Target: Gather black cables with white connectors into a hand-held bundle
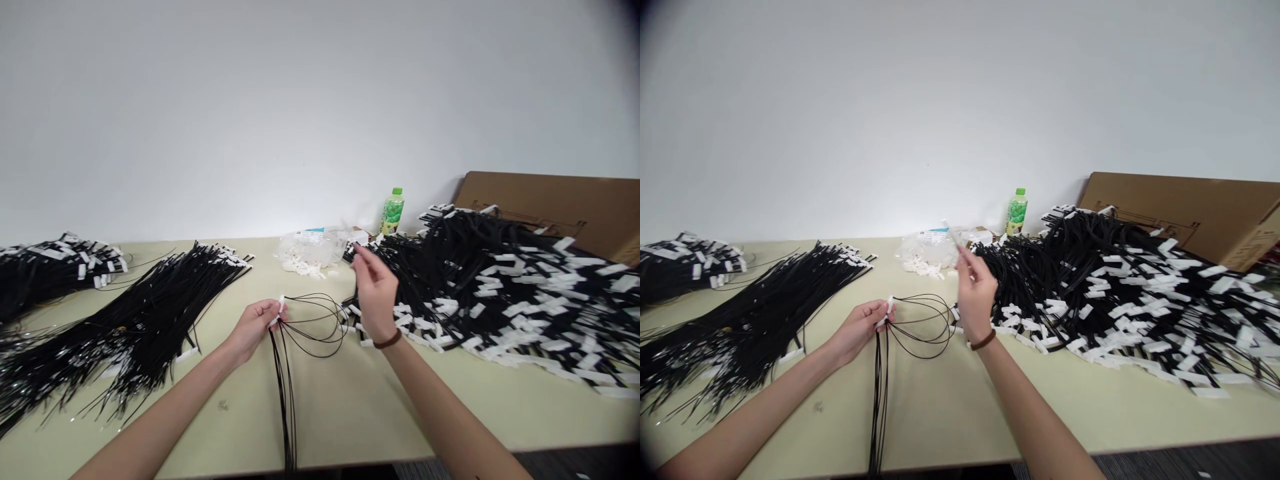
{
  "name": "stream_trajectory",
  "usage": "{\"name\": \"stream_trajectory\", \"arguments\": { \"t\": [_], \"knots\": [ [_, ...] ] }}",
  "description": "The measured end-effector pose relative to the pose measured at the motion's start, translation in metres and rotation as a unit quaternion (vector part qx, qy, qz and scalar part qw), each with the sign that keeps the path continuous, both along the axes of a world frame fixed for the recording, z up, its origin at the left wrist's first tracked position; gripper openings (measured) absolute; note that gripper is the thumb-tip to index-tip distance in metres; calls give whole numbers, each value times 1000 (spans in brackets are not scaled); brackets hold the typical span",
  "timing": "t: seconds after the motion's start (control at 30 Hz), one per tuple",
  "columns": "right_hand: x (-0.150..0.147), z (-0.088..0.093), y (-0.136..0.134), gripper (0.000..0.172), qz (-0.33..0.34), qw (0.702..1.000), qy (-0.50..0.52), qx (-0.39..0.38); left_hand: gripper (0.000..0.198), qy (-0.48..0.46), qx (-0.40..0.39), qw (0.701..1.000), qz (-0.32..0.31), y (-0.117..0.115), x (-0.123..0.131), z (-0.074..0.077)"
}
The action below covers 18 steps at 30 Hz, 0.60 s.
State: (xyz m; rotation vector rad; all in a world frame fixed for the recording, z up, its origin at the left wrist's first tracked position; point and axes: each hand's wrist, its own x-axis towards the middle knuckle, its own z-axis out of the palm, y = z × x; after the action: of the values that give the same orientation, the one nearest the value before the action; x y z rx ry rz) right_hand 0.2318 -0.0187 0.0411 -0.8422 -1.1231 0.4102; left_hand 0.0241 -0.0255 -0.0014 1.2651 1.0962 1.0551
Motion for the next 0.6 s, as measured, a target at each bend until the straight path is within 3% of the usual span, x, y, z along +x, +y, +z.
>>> {"name": "stream_trajectory", "arguments": {
  "t": [0.1, 0.23, 0.6],
  "knots": [
    [-14, -6, -8, 19, -4, 983, -183, 31, 36, -4, 3, 1000, 3, 1, 0, -1],
    [-27, -16, -12, 13, -10, 946, -317, 67, 36, -4, 6, 1000, 3, 2, 0, -2],
    [-36, -24, -17, 17, 3, 895, -444, 46, 37, -8, 6, 1000, 7, -1, 1, 2]
  ]
}}
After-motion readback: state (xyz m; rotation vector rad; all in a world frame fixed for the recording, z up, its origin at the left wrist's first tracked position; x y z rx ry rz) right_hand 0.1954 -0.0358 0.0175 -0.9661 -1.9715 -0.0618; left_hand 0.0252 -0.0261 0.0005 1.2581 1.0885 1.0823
